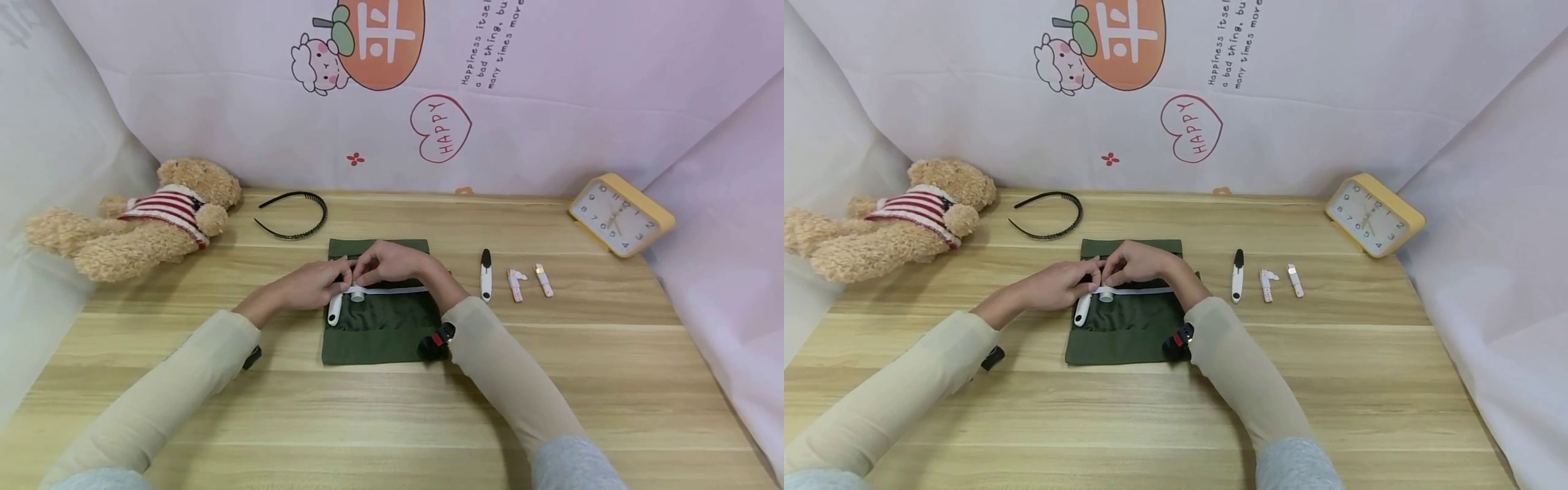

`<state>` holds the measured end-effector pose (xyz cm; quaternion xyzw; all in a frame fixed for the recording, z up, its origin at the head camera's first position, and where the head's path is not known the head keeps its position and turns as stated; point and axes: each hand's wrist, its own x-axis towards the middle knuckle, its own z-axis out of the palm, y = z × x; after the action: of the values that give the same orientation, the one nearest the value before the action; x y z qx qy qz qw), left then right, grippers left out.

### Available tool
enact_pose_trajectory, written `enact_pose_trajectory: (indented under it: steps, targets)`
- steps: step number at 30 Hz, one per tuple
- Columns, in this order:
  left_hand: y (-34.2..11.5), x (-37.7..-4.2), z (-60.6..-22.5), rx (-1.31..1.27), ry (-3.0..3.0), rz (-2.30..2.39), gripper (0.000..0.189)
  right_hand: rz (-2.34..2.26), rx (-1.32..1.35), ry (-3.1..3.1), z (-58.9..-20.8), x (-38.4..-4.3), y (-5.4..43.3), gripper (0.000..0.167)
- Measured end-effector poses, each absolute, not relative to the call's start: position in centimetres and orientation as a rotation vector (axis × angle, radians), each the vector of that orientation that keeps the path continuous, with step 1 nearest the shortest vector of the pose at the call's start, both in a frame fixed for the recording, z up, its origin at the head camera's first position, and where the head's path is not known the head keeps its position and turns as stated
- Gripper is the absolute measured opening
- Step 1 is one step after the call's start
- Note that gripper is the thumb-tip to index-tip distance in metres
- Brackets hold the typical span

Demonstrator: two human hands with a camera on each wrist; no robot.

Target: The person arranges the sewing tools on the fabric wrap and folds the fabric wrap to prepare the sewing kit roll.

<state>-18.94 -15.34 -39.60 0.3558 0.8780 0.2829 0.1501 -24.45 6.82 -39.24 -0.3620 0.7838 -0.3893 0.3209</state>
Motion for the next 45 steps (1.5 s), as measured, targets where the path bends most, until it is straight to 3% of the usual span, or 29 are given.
enact_pose_trajectory:
  steps: [14,25,34,45]
  targets:
    - [-15.4,-18.8,-39.5,0.990,2.488,0.870,0.006,-1.026,-0.988,2.052,-39.1,-24.4,7.4,0.020]
    - [-15.1,-19.3,-39.3,0.929,2.463,0.946,0.004,-1.119,-0.939,2.180,-38.3,-24.5,11.0,0.027]
    - [-14.7,-19.5,-39.4,0.975,2.522,0.854,0.027,-1.171,-0.816,2.324,-37.4,-24.4,15.2,0.031]
    - [-13.8,-19.5,-39.4,1.064,2.550,0.776,0.033,-1.137,-0.712,2.423,-38.0,-24.2,19.4,0.031]
